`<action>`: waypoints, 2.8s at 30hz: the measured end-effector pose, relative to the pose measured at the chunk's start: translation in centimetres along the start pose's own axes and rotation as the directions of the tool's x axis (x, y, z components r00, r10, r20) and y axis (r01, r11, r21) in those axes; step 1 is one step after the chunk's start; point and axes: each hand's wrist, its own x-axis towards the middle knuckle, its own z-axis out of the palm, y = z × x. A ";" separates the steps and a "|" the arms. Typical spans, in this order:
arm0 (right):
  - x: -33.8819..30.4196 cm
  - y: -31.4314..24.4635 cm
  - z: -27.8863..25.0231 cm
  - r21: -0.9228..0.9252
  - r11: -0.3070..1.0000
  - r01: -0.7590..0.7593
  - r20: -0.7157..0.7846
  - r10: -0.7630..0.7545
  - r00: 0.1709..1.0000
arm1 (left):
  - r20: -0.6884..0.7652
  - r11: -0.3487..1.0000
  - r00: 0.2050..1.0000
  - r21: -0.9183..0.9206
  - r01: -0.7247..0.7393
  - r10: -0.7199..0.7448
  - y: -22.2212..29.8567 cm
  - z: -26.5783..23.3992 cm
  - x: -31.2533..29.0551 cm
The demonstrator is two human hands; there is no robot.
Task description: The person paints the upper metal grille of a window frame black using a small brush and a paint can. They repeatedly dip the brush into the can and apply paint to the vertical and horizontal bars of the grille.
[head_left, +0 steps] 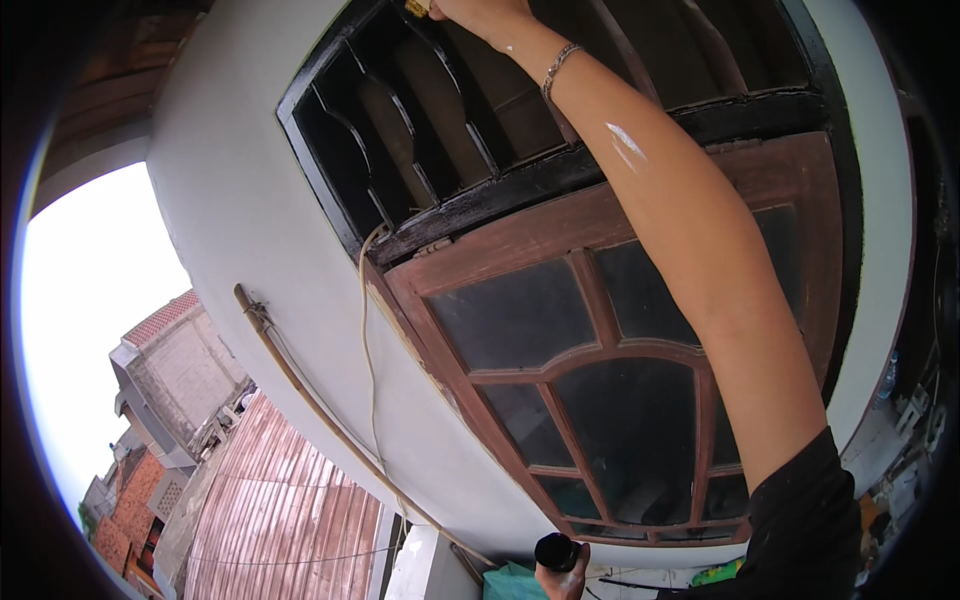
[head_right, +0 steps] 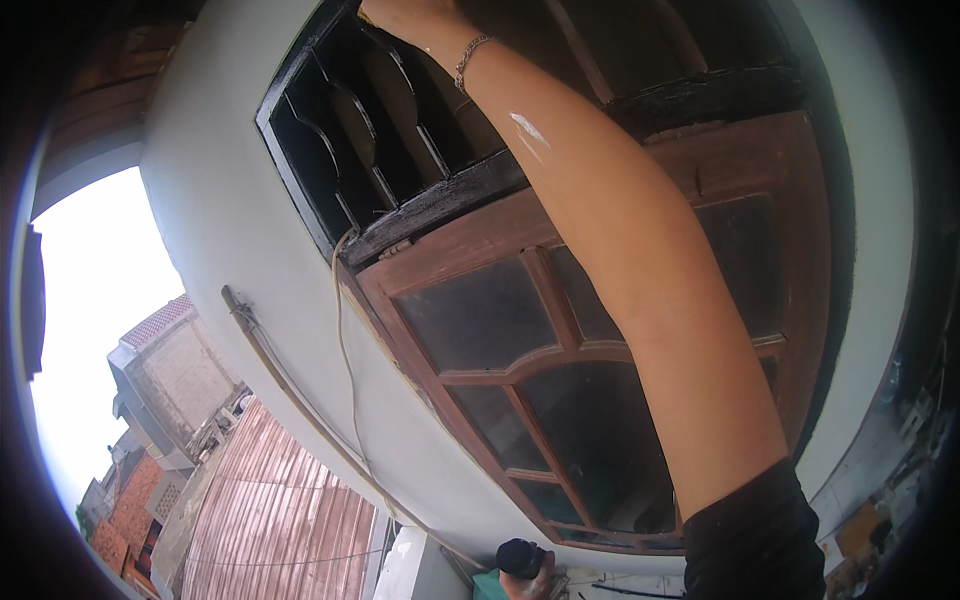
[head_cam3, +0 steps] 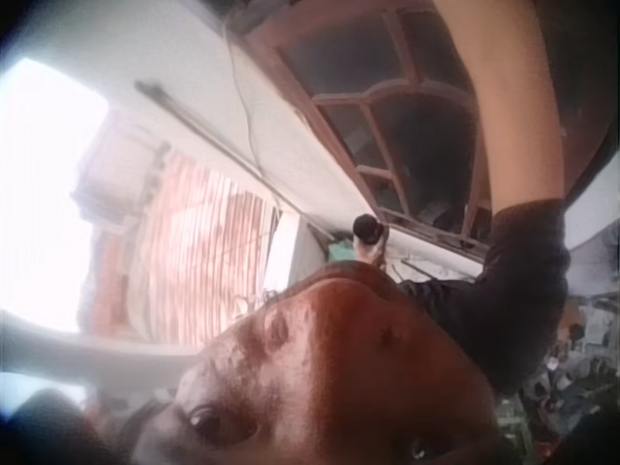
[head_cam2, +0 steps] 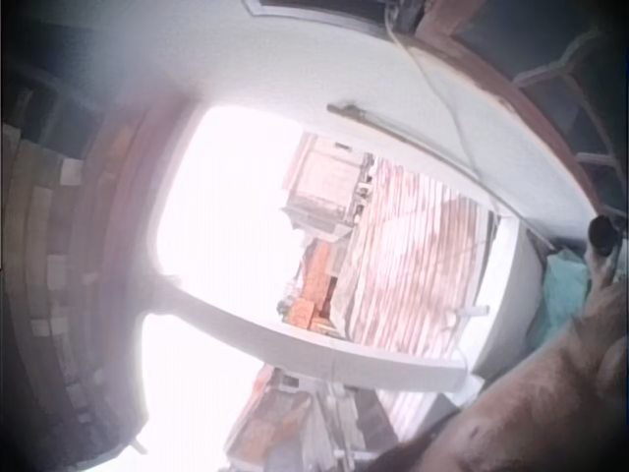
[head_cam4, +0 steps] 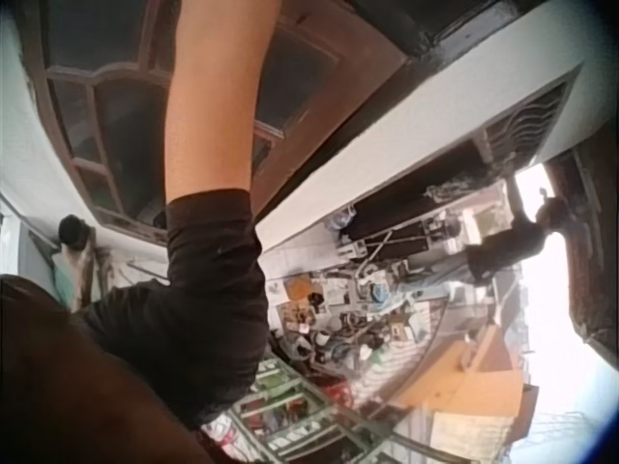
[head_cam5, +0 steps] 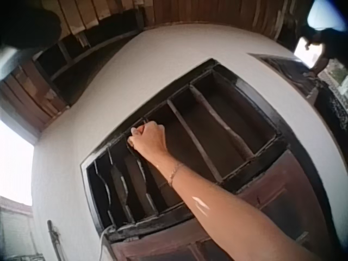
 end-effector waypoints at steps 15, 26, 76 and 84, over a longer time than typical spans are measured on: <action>-2.9 -5.5 -5.5 0.114 0.986 -0.125 -0.106 0.137 0.985 | 0.091 0.994 0.990 0.014 -0.106 0.105 -1.8 -1.0 0.2; -42.4 -16.8 -29.5 -0.071 0.699 -0.712 -0.098 0.705 0.702 | 0.525 0.957 0.815 -0.266 -0.117 0.245 -2.0 -0.3 -0.7; -11.3 -9.0 -0.2 0.273 0.959 -0.074 0.054 0.062 0.997 | 0.255 0.996 0.963 -0.020 -0.090 0.092 -0.5 -1.6 -1.5; -4.5 -2.4 6.7 0.032 0.962 0.273 0.026 -0.274 0.961 | -0.017 0.956 0.996 -0.282 0.076 -0.084 -7.9 -6.1 0.4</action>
